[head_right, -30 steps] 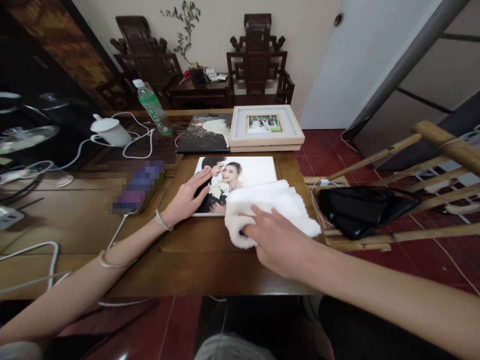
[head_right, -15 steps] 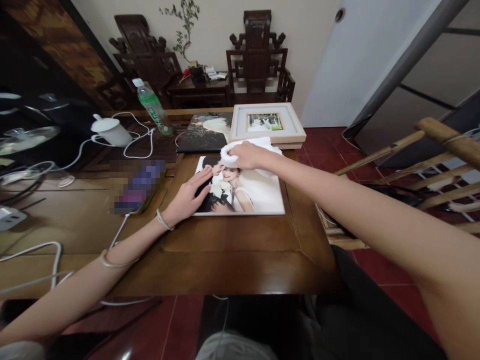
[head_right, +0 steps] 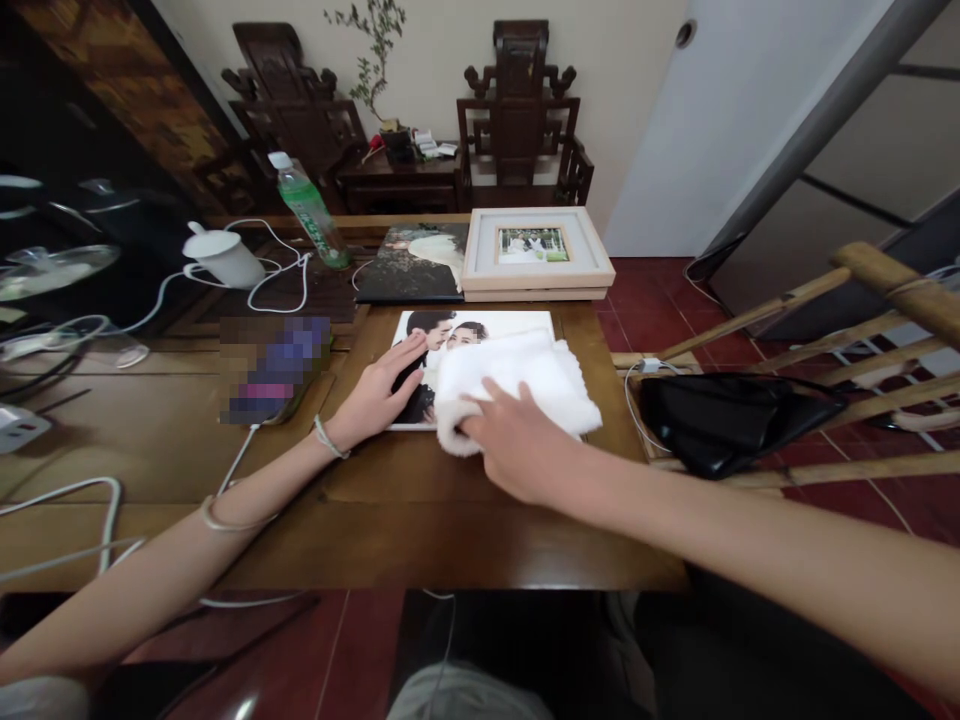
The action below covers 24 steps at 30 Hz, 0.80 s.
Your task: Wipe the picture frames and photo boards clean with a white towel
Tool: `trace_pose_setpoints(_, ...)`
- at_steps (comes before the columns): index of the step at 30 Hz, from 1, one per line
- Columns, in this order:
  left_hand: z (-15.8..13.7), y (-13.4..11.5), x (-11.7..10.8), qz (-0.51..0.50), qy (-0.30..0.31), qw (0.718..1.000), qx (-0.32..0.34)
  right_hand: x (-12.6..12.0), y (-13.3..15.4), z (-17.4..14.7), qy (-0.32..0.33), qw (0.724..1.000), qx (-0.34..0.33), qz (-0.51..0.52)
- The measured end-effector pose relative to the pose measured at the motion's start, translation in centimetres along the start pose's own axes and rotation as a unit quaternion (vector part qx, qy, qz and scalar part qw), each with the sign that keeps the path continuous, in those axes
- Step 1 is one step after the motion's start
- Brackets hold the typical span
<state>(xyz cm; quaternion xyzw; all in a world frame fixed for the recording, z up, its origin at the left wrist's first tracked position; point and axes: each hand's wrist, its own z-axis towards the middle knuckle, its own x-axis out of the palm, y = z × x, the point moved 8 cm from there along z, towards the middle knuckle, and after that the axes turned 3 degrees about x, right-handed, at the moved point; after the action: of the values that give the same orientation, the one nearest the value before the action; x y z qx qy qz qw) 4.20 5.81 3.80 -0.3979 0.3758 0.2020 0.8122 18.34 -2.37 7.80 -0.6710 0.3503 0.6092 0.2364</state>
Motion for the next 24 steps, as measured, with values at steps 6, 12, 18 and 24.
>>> trace_pose_setpoints(6,0.1,0.0,0.0,0.008,0.000,1.000,-0.001,1.7,2.2,-2.5,0.076,0.997,-0.007,0.034)
trace_pose_setpoints(12,0.0,0.0,0.0,0.009,-0.004,1.000,0.009,-0.9,0.1,0.8,0.030,0.999,0.026,0.025)
trace_pose_setpoints(18,0.1,0.1,0.0,0.003,-0.007,1.000,0.011,-3.2,-3.9,7.3,0.011,0.999,0.044,0.024)
trace_pose_setpoints(24,0.0,0.2,0.0,-0.006,-0.005,1.000,0.009,-5.1,-5.7,12.2,-0.005,0.999,0.042,0.035)
